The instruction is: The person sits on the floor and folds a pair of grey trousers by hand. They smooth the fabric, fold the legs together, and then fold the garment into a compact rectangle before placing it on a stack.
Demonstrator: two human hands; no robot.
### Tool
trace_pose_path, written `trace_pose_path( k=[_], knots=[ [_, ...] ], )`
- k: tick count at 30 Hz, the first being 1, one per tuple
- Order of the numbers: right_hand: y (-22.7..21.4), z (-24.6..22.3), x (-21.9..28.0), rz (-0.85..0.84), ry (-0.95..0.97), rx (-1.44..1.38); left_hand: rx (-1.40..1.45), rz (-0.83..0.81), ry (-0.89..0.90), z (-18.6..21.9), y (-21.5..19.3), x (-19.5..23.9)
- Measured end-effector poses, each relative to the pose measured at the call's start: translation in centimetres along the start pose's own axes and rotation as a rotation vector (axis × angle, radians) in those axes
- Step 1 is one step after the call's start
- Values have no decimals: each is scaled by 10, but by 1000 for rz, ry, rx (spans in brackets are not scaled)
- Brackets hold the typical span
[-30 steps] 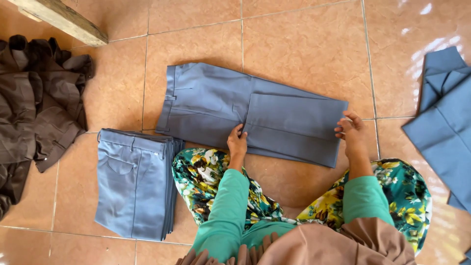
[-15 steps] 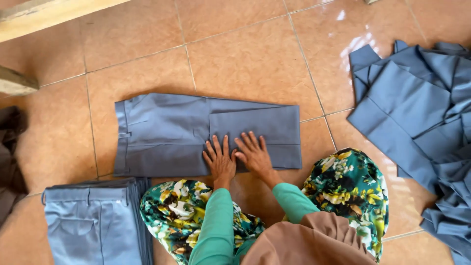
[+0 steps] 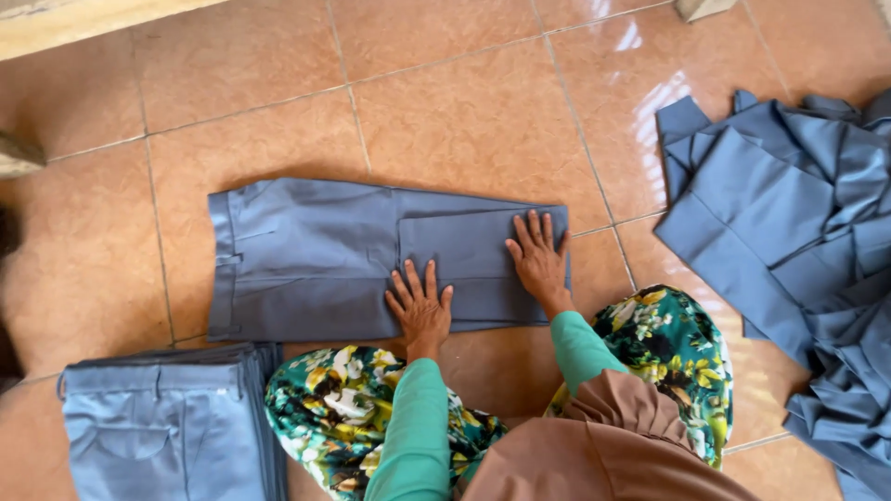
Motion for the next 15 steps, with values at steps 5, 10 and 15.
trace_pose_path(
  k=[5, 10, 15],
  knots=[
    [4, 48, -12, 350, -45, -201, 60, -76, 25, 3, -18, 7],
    [30, 102, 6, 53, 265, -379, 66, -111, 27, -1, -13, -2],
    [53, 89, 57, -153, 325, -761, 61, -138, 46, -11, -6, -13]
  ],
)
Point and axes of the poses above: each hand's wrist, its own x-axis away from the middle knuckle, its own y-axis out of the palm, z = x × y, the point moved 2 cm from there along -x, towards the middle knuckle, and after that the axes turned 9 degrees about -z, right-handed, at the moved point
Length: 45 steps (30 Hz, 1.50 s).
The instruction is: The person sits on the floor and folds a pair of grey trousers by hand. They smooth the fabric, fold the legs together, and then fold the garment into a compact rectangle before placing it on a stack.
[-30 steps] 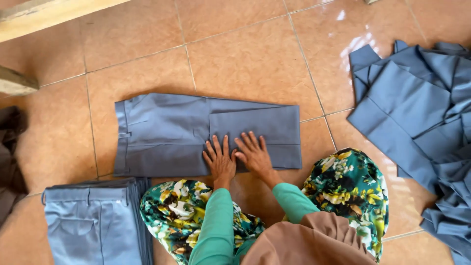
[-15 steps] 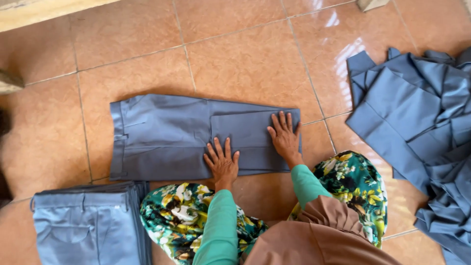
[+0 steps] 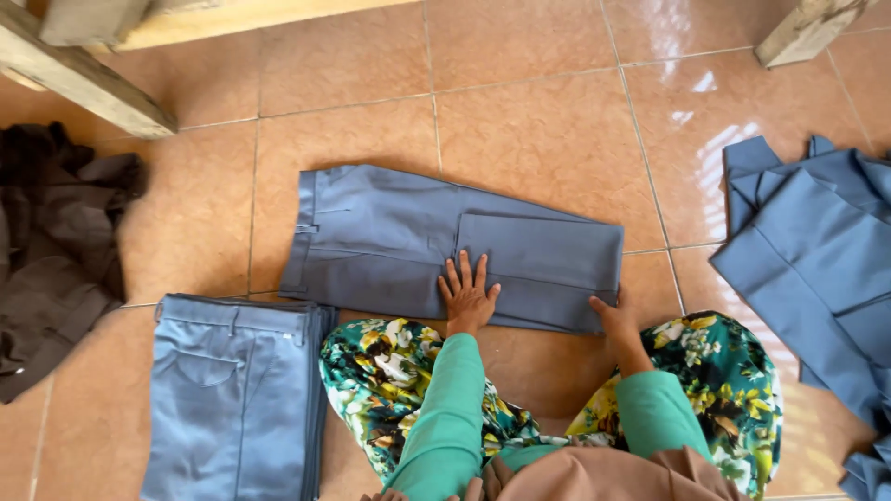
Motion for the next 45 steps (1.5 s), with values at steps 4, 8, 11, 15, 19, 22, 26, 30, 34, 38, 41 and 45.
trace_pose_path(
  k=[4, 8, 11, 15, 19, 22, 26, 30, 34, 38, 41, 45],
  knots=[
    [-23, -52, 22, -113, 162, -884, 193, 128, 78, -1, 11, -6],
    [-91, -169, 69, -108, -61, -1054, 372, 305, 172, 38, 41, -21],
    [-129, -218, 93, -36, -219, -898, 413, 359, 281, 107, 64, -27],
    [-146, -276, 121, -15, -333, -879, 665, -58, 403, 173, 45, -7],
    [-101, -241, 71, -44, -476, -614, 1205, -371, 333, 166, 58, -57],
    [-41, -256, 80, -219, -474, -377, 1744, -407, 245, 83, 48, -71],
    [35, -243, 93, -626, -419, -275, 1742, -210, -279, 47, -161, 111],
    [41, -159, 63, -148, -466, 45, 1654, -132, -198, -74, -8, -32],
    [13, -127, 82, 358, -553, 368, 1317, 1, 66, -73, -31, -28],
    [40, -97, 83, 310, -475, 537, 769, 216, -75, -123, -3, -55],
    [70, -91, 94, 119, -351, 662, 586, 380, -216, -117, 7, -20],
    [43, -100, 83, 121, -363, 767, 533, 321, -215, -102, 26, -17]
  ],
)
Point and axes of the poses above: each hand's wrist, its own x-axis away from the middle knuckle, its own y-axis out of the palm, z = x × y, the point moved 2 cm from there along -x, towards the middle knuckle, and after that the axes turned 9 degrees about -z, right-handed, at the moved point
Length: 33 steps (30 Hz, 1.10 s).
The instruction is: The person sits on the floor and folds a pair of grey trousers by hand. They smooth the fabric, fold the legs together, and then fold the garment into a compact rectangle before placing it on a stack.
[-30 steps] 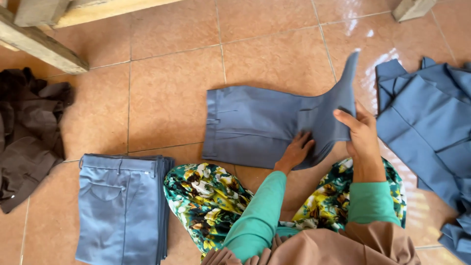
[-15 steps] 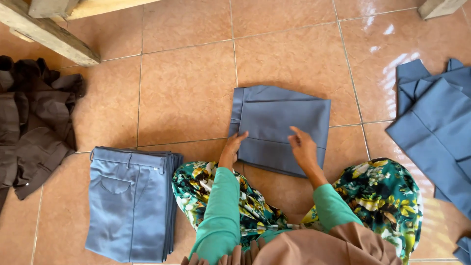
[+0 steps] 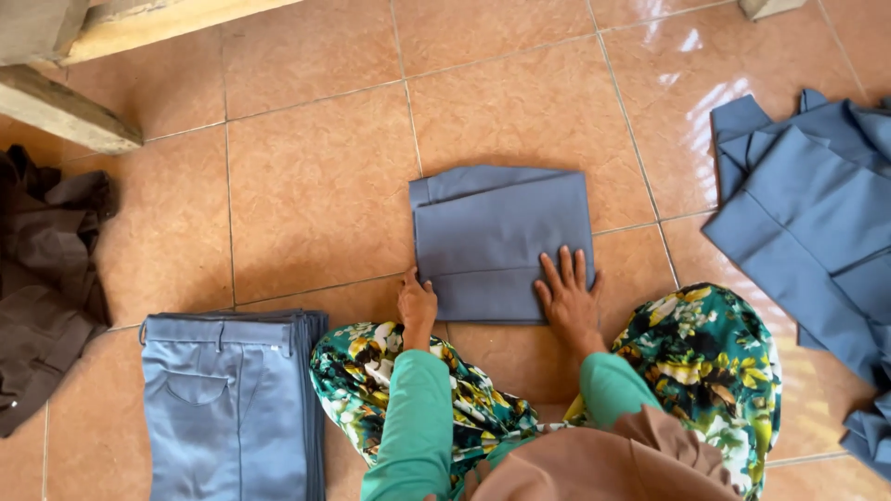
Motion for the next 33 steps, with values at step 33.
trace_pose_path(
  k=[33],
  knots=[
    [1, -60, -129, 310, -606, 59, -537, 473, 379, 111, 36, 51]
  ],
)
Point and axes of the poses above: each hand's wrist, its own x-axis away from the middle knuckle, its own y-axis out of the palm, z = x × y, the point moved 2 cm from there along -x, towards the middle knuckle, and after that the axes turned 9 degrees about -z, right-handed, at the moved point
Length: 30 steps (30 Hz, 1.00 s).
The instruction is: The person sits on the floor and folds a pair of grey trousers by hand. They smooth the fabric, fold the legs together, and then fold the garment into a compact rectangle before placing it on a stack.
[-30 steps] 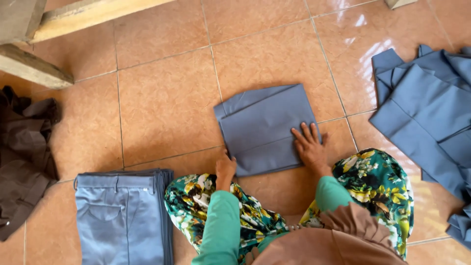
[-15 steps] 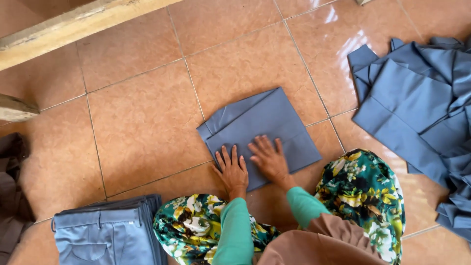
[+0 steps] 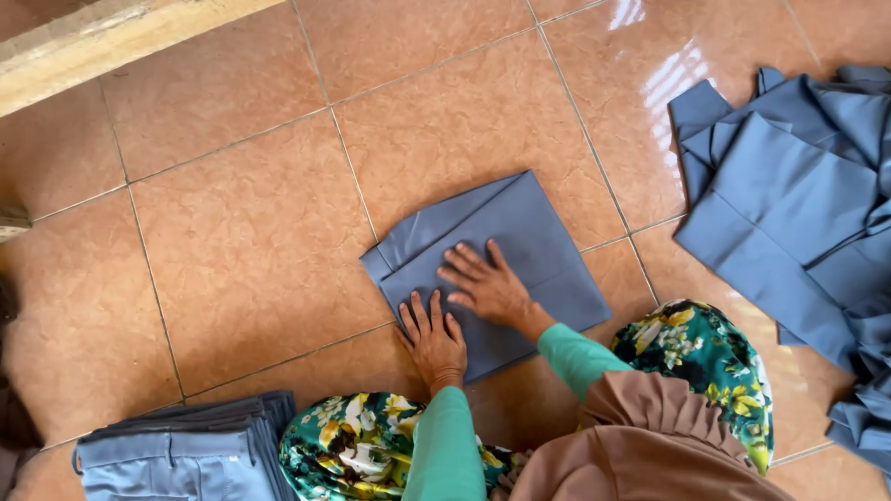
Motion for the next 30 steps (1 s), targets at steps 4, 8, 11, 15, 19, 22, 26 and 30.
trace_pose_path(
  k=[4, 8, 11, 15, 19, 22, 26, 30],
  knots=[
    [27, 108, 5, -39, 177, 98, 9, -35, -12, -1, 2, 2],
    [29, 187, 0, -155, 372, -19, 21, -37, -7, 0, -1, 1],
    [16, 198, -35, 21, 159, 63, 13, -32, -9, 1, 0, -1],
    [38, 167, -62, -35, 10, -36, 16, -34, -15, 0, 2, 0],
    [28, 171, -78, -266, 88, -67, 19, -44, -21, 0, 4, 0],
    [1, 177, -96, -657, 192, -77, 20, -53, -23, -1, 2, 1],
    [-56, 175, -117, -1049, 226, 45, 32, -49, -30, 2, -2, 0],
    [-60, 197, -123, -951, 202, 101, 35, -56, -30, 1, 1, 2]
  ],
)
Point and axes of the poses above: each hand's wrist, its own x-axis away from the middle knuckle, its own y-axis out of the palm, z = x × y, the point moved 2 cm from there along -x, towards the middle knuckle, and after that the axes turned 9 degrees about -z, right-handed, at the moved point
